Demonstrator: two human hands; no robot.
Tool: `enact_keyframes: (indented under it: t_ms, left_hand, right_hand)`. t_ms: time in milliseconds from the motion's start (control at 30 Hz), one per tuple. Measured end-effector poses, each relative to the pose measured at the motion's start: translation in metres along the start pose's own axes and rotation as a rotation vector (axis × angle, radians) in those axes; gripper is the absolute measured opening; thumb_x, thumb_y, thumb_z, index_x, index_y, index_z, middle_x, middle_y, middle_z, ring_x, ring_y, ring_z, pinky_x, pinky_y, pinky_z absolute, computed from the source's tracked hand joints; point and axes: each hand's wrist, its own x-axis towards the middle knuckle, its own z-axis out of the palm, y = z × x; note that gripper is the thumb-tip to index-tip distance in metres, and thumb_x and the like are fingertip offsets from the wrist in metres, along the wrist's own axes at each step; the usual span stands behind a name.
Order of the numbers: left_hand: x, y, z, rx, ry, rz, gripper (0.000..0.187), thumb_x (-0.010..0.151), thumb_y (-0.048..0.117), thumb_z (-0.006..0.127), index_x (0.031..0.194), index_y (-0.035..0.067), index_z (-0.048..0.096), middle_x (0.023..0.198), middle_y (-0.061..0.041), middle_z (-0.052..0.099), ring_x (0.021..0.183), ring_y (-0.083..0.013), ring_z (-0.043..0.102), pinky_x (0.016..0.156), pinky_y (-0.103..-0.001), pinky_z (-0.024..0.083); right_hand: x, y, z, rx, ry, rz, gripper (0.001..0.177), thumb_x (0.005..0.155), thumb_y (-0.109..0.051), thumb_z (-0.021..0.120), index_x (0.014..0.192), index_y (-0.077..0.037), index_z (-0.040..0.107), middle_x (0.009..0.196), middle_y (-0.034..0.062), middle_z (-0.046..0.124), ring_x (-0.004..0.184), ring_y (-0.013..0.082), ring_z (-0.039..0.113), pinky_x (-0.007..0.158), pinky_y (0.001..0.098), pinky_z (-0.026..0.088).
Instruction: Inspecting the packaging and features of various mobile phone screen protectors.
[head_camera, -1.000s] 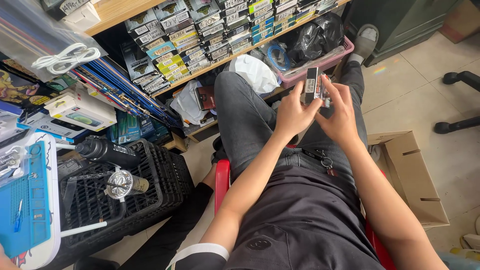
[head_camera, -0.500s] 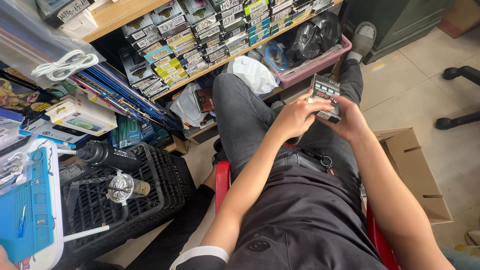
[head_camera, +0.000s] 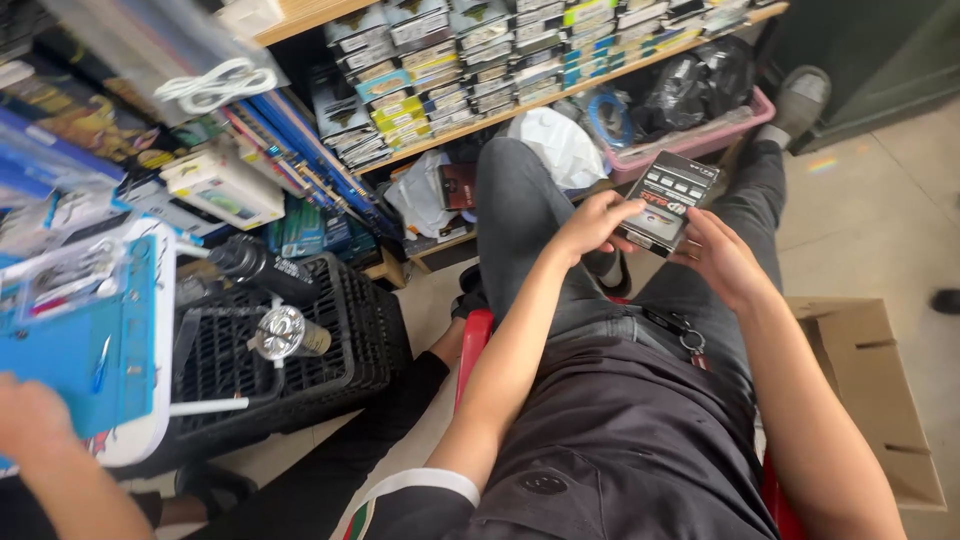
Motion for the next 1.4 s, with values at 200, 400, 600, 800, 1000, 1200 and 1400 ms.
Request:
enact_keyframes:
  t_ms: [200,400,600,800,1000,1200,1400]
  left_hand:
    - [-0.037,0.034,-0.074,0.134,0.386,-0.012,0.056,0.090,0.049,0.056,0.115,0.000,0.060,0.089,-0.017,0.075,0.058,-0.0219,0.076,0.051,-0.027,0.058]
    - [-0.063,0.012,-0.161,-0.083,0.966,0.120,0.052,0.092,0.054,0.049,0.113,0.007,0.054,0.088,-0.010,0.076,0.056,-0.0151,0.074,0.043,-0.023,0.051]
    - [-0.085,-0.005,-0.208,-0.153,1.242,0.098,0.045,0.096,0.048,0.048,0.114,0.007,0.051,0.088,-0.006,0.077,0.060,-0.0136,0.074,0.046,-0.024,0.048]
    - [-0.093,-0.031,-0.265,-0.242,1.232,0.126,0.046,0.092,0.051,0.060,0.110,0.009,0.058,0.079,-0.007,0.068,0.054,-0.0164,0.073,0.039,-0.020,0.039]
    - [-0.109,-0.035,-0.300,-0.076,1.186,0.118,0.044,0.093,0.054,0.064,0.106,0.012,0.062,0.065,-0.007,0.064,0.052,-0.0167,0.073,0.038,-0.017,0.051]
    - [-0.095,-0.043,-0.338,-0.059,1.107,-0.014,0.041,0.099,0.058,0.054,0.109,0.019,0.060,0.070,-0.017,0.072,0.048,-0.0090,0.064,0.039,-0.013,0.046]
    - [-0.063,-0.080,-0.387,-0.376,1.084,-0.014,0.053,0.096,0.059,0.048,0.128,0.018,0.036,0.091,-0.013,0.080,0.074,-0.0140,0.077,0.068,-0.022,0.060]
  right_hand:
    - [-0.039,-0.054,0.038,-0.238,0.015,0.109,0.037,0.113,-0.029,0.043,0.135,-0.003,0.055,0.122,0.0211,0.064,0.107,0.0313,0.064,0.098,0.0426,0.050]
    - [-0.033,-0.055,0.041,-0.239,0.054,0.197,0.029,0.110,-0.026,0.046,0.129,-0.009,0.059,0.120,0.0149,0.067,0.105,0.0279,0.065,0.097,0.0367,0.051]
    - [-0.026,-0.048,0.041,-0.257,0.033,0.214,0.030,0.109,-0.025,0.048,0.130,-0.008,0.060,0.119,0.0141,0.067,0.104,0.0265,0.065,0.095,0.0354,0.050]
    - [-0.021,-0.031,0.034,-0.219,0.010,0.155,0.031,0.111,-0.023,0.047,0.132,-0.004,0.059,0.118,0.0183,0.066,0.106,0.0294,0.065,0.097,0.0415,0.050]
    - [-0.025,-0.031,0.033,-0.191,-0.011,0.124,0.033,0.112,-0.024,0.046,0.133,-0.003,0.060,0.116,0.0207,0.067,0.107,0.0302,0.068,0.098,0.0453,0.052]
    - [-0.022,-0.030,0.030,-0.195,-0.026,0.129,0.034,0.111,-0.024,0.045,0.134,-0.003,0.061,0.117,0.0217,0.068,0.107,0.0310,0.068,0.098,0.0453,0.052]
    - [-0.019,-0.028,0.028,-0.185,-0.034,0.124,0.035,0.112,-0.024,0.044,0.135,-0.001,0.059,0.118,0.0226,0.067,0.107,0.0316,0.067,0.097,0.0468,0.052]
